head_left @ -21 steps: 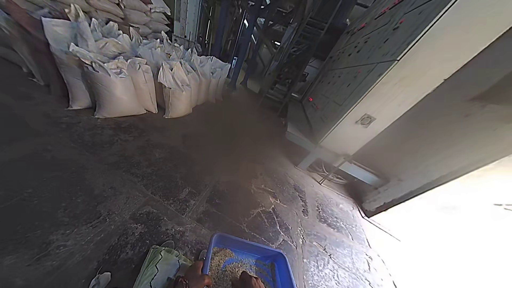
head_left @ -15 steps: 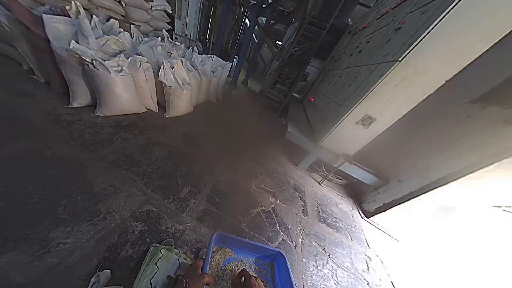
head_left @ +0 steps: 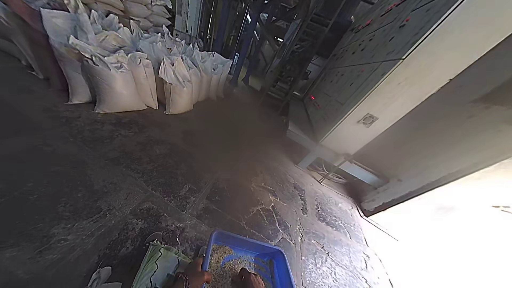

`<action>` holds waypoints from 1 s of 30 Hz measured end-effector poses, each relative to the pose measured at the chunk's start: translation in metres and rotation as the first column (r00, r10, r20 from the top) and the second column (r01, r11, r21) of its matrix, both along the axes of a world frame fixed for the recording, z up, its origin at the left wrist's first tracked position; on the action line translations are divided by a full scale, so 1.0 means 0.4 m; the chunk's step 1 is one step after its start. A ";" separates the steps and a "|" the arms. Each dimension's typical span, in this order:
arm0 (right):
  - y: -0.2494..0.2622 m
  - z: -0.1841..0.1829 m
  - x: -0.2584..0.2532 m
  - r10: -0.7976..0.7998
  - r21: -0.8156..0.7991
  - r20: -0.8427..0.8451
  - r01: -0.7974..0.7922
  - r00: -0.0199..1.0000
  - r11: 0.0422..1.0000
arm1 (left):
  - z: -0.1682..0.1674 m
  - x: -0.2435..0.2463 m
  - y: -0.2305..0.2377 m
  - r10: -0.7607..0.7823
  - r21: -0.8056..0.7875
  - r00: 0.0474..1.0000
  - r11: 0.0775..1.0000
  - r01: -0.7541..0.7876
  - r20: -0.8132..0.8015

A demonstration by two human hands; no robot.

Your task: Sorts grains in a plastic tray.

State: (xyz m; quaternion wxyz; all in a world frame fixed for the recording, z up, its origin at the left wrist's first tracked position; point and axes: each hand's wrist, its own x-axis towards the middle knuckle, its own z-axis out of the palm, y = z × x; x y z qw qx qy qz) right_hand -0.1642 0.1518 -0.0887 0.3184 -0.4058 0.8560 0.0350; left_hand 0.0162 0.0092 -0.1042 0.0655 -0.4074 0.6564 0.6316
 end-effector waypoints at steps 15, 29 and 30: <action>-0.002 0.001 0.002 -0.007 -0.003 -0.001 0.007 1.000 1.000 | -0.021 -0.001 -0.002 -0.010 -0.015 1.000 1.000 0.010 0.019; -0.004 0.004 0.002 -0.016 0.012 0.011 0.016 1.000 1.000 | -0.021 -0.003 -0.002 0.000 -0.002 1.000 1.000 0.000 0.006; -0.004 0.003 0.001 -0.012 0.013 0.008 0.012 1.000 1.000 | -0.021 -0.002 -0.002 -0.001 0.000 1.000 1.000 0.001 0.004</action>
